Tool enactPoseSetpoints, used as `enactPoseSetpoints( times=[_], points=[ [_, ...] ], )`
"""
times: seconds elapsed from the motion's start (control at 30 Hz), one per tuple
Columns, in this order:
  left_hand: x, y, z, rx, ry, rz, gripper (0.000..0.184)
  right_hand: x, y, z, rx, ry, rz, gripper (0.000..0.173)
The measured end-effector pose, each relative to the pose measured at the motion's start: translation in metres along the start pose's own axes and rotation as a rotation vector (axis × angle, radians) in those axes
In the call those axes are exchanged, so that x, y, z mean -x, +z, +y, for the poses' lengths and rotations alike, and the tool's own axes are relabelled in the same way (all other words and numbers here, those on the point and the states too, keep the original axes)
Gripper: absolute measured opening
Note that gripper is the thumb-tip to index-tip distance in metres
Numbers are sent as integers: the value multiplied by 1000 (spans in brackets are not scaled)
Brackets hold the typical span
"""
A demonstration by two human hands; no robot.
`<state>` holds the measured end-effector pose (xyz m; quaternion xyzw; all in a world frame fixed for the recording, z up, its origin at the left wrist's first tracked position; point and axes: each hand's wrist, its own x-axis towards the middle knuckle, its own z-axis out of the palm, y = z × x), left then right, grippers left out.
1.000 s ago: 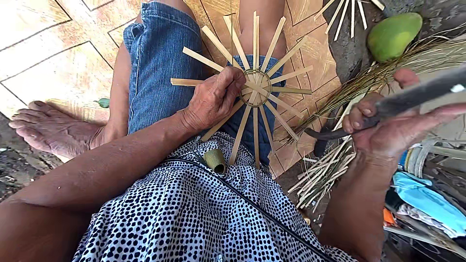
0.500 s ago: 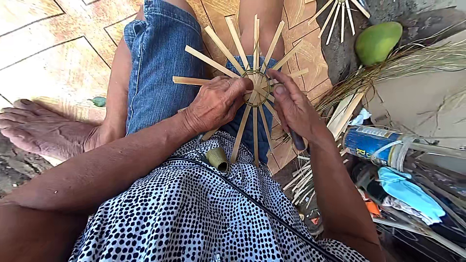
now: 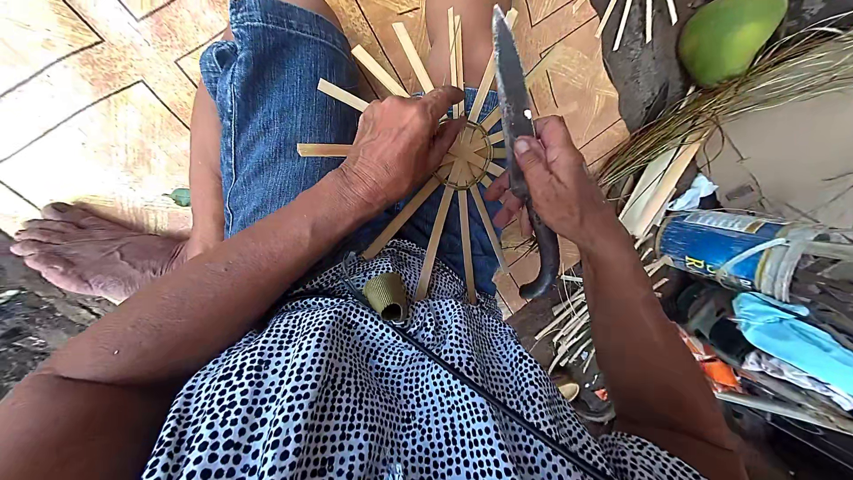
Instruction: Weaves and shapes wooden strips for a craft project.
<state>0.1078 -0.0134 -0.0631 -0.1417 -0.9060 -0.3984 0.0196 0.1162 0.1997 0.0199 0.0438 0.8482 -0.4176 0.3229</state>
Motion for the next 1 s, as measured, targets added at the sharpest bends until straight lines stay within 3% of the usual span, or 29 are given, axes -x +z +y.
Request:
enactPoseSetpoints(
  times=[0.3,0.5,0.73,0.9,0.97,1.0],
  points=[
    [-13,-3,12,-190,-29,-151,35,-16,-5,7,267,75,-116,31],
    [-11,1,14,-213,-43,-88,26,-26,-10,4,331,58,-192,30],
    [-18,-2,18,-263,-116,-180,28,-35,-8,4,403,-4,-237,29],
    [-16,3,17,-310,-96,-136,25,-33,-6,11,413,-61,-228,29],
    [-14,5,17,-314,-107,-117,25,-20,-6,-26,515,27,-248,31],
    [-14,6,18,-310,-122,-117,25,-11,-8,-74,563,231,-354,35]
  ],
)
